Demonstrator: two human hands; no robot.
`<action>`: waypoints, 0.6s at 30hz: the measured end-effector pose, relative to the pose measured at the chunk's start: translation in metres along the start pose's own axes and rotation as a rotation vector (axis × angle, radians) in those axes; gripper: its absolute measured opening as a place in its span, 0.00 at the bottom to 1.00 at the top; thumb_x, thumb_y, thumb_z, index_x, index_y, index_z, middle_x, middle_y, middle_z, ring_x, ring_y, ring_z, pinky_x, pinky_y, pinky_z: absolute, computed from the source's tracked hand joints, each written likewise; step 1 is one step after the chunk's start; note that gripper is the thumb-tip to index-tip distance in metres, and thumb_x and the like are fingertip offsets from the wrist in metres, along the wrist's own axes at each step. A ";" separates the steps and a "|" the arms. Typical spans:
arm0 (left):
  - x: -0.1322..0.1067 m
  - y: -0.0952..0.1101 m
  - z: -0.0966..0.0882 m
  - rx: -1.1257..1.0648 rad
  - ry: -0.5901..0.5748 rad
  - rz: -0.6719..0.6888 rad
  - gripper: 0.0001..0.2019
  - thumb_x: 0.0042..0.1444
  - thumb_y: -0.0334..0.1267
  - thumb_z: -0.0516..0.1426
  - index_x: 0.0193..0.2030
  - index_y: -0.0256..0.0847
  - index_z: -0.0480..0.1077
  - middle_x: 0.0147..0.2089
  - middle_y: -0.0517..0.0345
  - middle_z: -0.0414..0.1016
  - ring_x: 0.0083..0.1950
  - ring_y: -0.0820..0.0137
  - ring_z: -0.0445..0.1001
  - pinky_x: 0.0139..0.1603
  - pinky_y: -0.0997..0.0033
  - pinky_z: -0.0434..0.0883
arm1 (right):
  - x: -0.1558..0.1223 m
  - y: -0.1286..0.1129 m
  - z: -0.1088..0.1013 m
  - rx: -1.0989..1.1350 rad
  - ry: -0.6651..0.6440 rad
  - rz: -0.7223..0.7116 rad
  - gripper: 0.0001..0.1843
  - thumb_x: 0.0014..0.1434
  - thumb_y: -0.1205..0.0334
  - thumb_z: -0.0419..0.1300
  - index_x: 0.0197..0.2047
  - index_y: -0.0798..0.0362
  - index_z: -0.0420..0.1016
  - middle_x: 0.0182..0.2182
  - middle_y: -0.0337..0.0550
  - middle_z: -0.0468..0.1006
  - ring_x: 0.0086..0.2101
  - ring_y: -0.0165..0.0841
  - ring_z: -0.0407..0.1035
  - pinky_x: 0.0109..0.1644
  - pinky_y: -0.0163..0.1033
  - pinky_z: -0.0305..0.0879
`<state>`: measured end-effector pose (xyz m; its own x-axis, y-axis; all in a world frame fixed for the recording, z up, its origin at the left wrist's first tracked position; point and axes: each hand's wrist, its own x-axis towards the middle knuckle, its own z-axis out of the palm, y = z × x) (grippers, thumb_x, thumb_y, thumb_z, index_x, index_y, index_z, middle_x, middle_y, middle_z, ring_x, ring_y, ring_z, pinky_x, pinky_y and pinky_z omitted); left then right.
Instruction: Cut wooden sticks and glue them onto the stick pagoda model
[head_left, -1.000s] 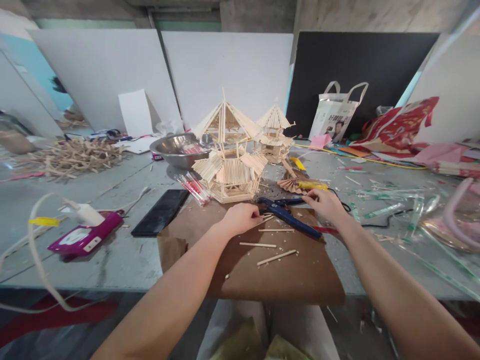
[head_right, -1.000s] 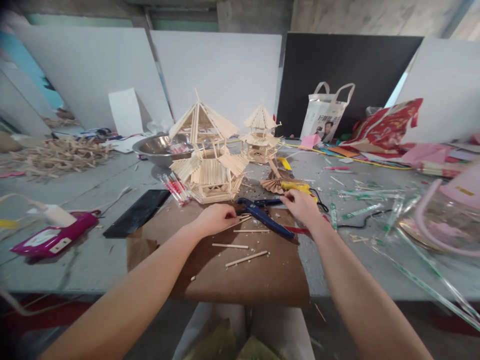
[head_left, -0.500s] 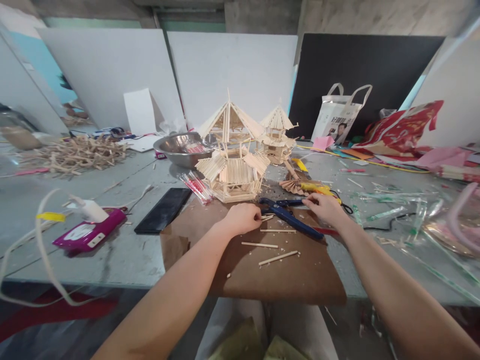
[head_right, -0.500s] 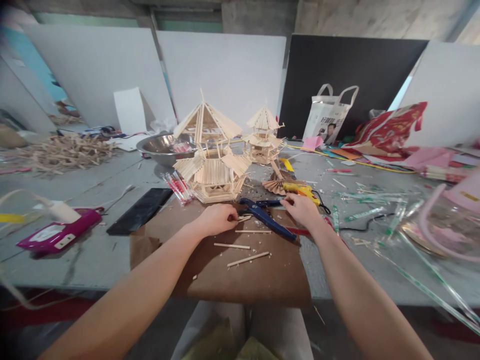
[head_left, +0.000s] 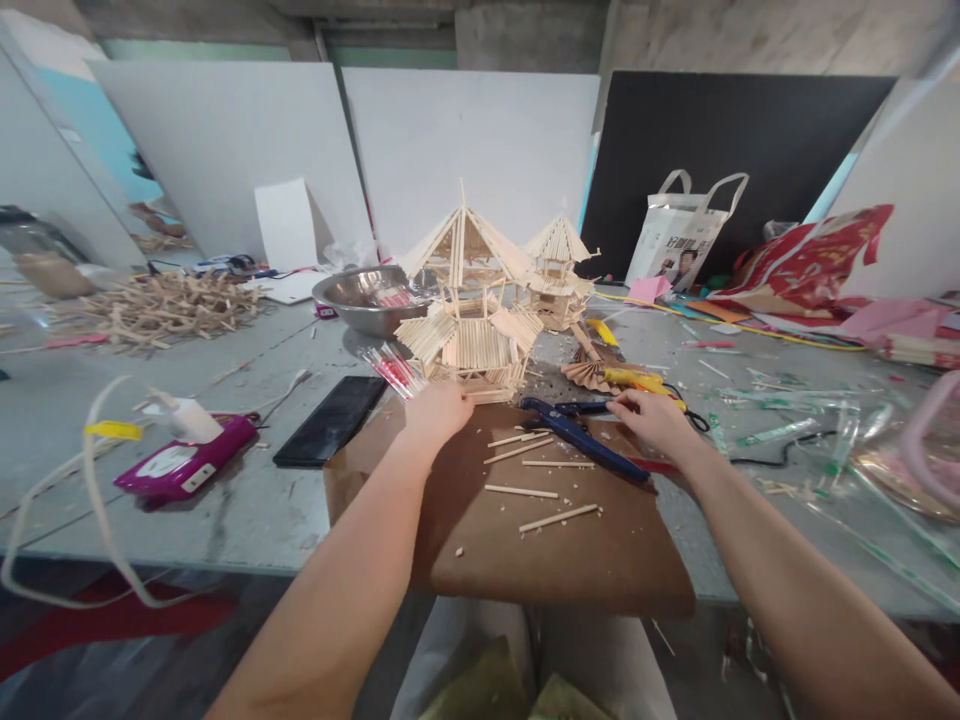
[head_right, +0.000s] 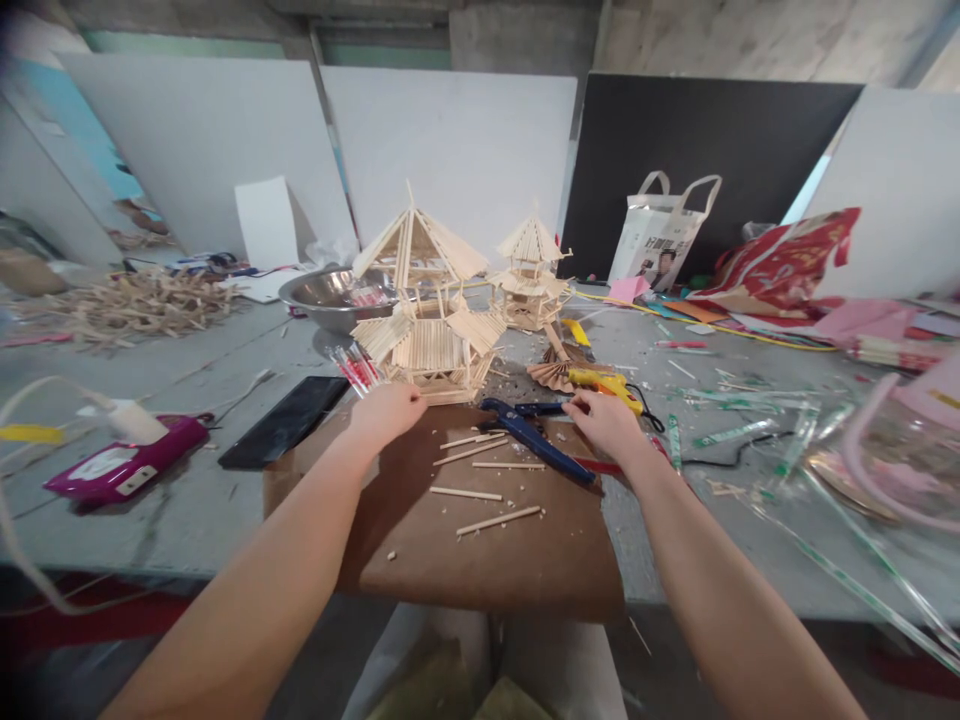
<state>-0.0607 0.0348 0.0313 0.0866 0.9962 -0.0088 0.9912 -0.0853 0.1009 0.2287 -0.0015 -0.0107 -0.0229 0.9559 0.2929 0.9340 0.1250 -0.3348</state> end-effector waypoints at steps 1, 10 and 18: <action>0.000 -0.003 -0.001 0.010 -0.007 -0.040 0.17 0.50 0.42 0.44 0.37 0.38 0.70 0.41 0.43 0.72 0.43 0.58 0.70 0.39 0.61 0.65 | 0.000 0.001 0.000 0.004 0.004 -0.005 0.15 0.52 0.52 0.48 0.28 0.51 0.71 0.24 0.41 0.75 0.27 0.33 0.67 0.30 0.36 0.57; 0.009 -0.028 -0.020 0.062 0.049 -0.201 0.18 0.48 0.42 0.47 0.42 0.38 0.69 0.44 0.42 0.71 0.45 0.57 0.69 0.42 0.60 0.65 | 0.001 0.006 0.003 0.010 0.003 -0.007 0.17 0.51 0.50 0.48 0.28 0.51 0.72 0.22 0.41 0.74 0.24 0.33 0.67 0.28 0.36 0.57; 0.032 -0.063 -0.008 0.002 0.017 -0.251 0.22 0.47 0.43 0.49 0.47 0.33 0.66 0.48 0.34 0.67 0.48 0.53 0.66 0.45 0.58 0.63 | 0.001 0.007 0.003 0.004 -0.010 0.011 0.17 0.52 0.50 0.48 0.30 0.51 0.72 0.24 0.41 0.75 0.27 0.34 0.68 0.30 0.36 0.57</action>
<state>-0.1211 0.0723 0.0329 -0.1640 0.9863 -0.0166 0.9817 0.1648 0.0955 0.2341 0.0012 -0.0158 -0.0163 0.9598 0.2801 0.9329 0.1154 -0.3412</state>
